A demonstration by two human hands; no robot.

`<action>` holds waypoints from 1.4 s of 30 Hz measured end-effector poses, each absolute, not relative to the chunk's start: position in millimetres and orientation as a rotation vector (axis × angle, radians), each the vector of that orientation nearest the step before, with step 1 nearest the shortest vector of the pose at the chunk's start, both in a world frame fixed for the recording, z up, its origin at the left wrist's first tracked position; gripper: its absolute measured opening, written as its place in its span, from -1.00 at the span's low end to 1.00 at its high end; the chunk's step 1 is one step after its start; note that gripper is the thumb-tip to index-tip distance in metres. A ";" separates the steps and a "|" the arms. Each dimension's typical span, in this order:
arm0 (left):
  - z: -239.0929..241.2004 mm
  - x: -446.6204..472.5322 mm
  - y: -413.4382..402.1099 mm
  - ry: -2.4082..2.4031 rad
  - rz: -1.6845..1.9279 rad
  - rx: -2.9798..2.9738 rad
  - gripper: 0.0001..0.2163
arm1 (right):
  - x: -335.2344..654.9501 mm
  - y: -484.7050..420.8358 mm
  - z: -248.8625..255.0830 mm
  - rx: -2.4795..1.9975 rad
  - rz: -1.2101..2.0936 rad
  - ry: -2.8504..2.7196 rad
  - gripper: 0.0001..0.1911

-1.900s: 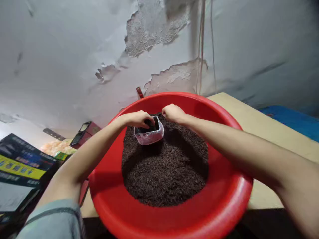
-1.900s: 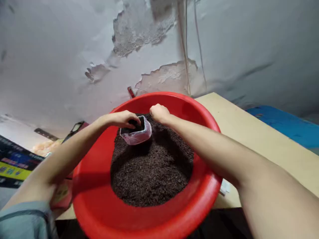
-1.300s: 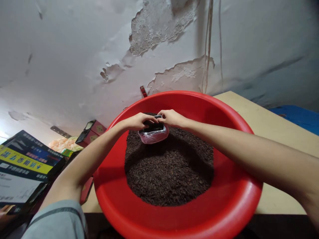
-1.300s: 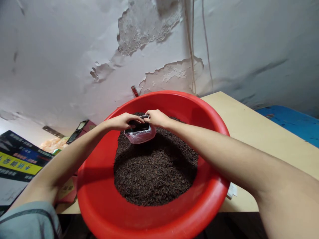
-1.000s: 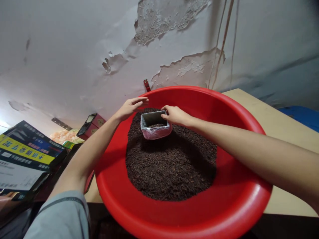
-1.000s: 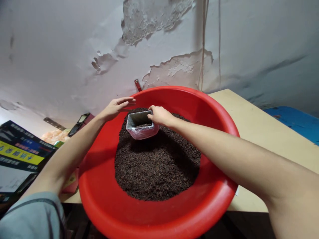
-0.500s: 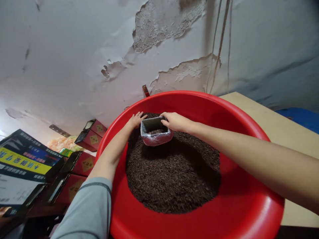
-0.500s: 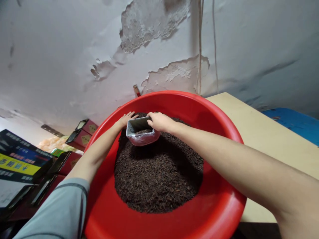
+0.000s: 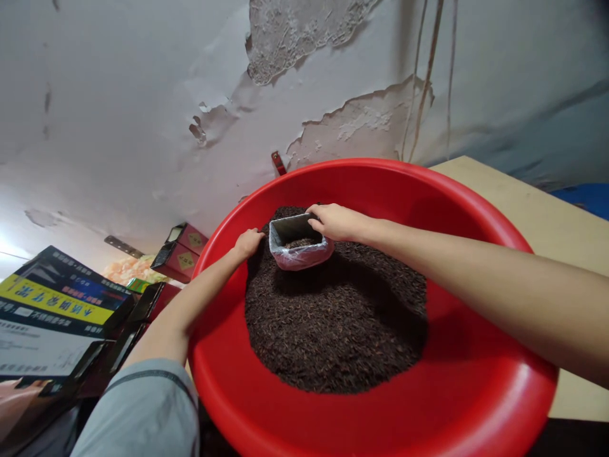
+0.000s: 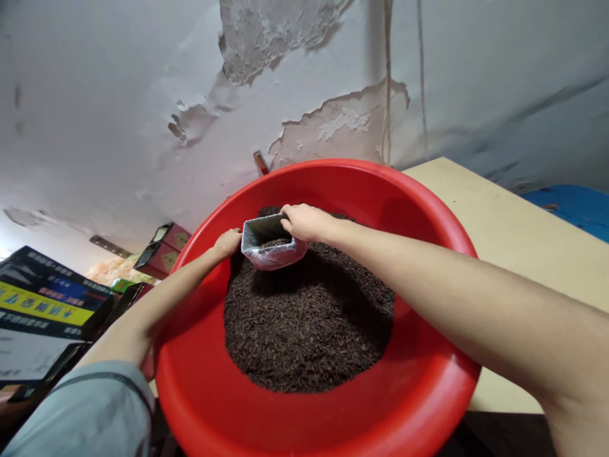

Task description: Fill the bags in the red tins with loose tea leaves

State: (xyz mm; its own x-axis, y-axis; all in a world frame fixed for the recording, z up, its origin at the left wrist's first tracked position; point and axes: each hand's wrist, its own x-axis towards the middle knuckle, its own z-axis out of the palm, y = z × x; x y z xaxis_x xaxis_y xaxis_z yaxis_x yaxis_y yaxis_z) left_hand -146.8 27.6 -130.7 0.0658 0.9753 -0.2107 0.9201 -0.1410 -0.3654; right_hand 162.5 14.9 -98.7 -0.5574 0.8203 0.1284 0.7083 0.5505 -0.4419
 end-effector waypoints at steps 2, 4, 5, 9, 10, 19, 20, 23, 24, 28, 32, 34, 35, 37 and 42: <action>-122.6 -144.8 21.6 -1.959 0.681 -2.218 -0.66 | 162.8 13.8 -97.2 -1.277 0.487 -2.476 -0.57; -109.4 -143.4 17.0 -1.941 0.749 -2.276 -0.70 | 163.2 12.7 -95.4 -1.290 0.485 -2.485 -0.57; -100.7 -143.0 15.1 -1.929 0.766 -2.317 -0.69 | 163.5 12.3 -94.7 -1.294 0.487 -2.488 -0.57; -54.6 -136.7 6.1 -1.934 0.421 -2.543 -0.68 | 164.7 13.2 -94.5 -1.289 0.489 -2.504 -0.58; -41.7 -132.0 2.9 -1.927 0.243 -2.601 -0.68 | 164.9 14.1 -95.4 -1.285 0.486 -2.508 -0.58; 26.7 -39.2 -28.4 -1.324 -0.183 -2.932 -0.81 | 165.4 15.6 -99.2 -1.273 0.498 -2.491 -0.60; 26.5 -32.6 -28.4 -1.274 -0.134 -2.952 -0.82 | 165.7 14.8 -98.1 -1.272 0.501 -2.496 -0.60; 20.9 -25.1 -23.9 -1.155 -0.039 -2.972 -0.84 | 166.4 13.1 -95.6 -1.267 0.502 -2.506 -0.61; 18.1 -25.6 -22.0 -1.127 -0.038 -2.967 -0.85 | 166.6 12.8 -95.1 -1.269 0.499 -2.507 -0.61; 8.8 -30.5 -20.2 -1.104 -0.090 -2.973 -0.86 | 166.4 12.1 -94.7 -1.274 0.514 -2.509 -0.62; 6.6 -35.2 -20.5 -1.254 -0.139 -3.027 -0.77 | 166.4 12.9 -96.4 -1.253 0.527 -2.504 -0.61; 4.9 -43.1 -11.0 -1.411 -0.189 -2.987 -0.68 | 166.5 14.5 -98.2 -1.251 0.512 -2.509 -0.59; 2.0 -49.3 -3.0 -1.512 -0.241 -2.924 -0.64 | 166.4 15.5 -99.1 -1.249 0.502 -2.512 -0.58; -10.8 -65.3 15.6 -1.734 -0.306 -2.717 -0.57 | 166.3 17.1 -100.5 -1.241 0.486 -2.523 -0.57; -85.8 -103.5 29.6 -2.226 0.591 -2.222 -0.48 | 165.7 15.7 -98.5 -1.268 0.468 -2.529 -0.58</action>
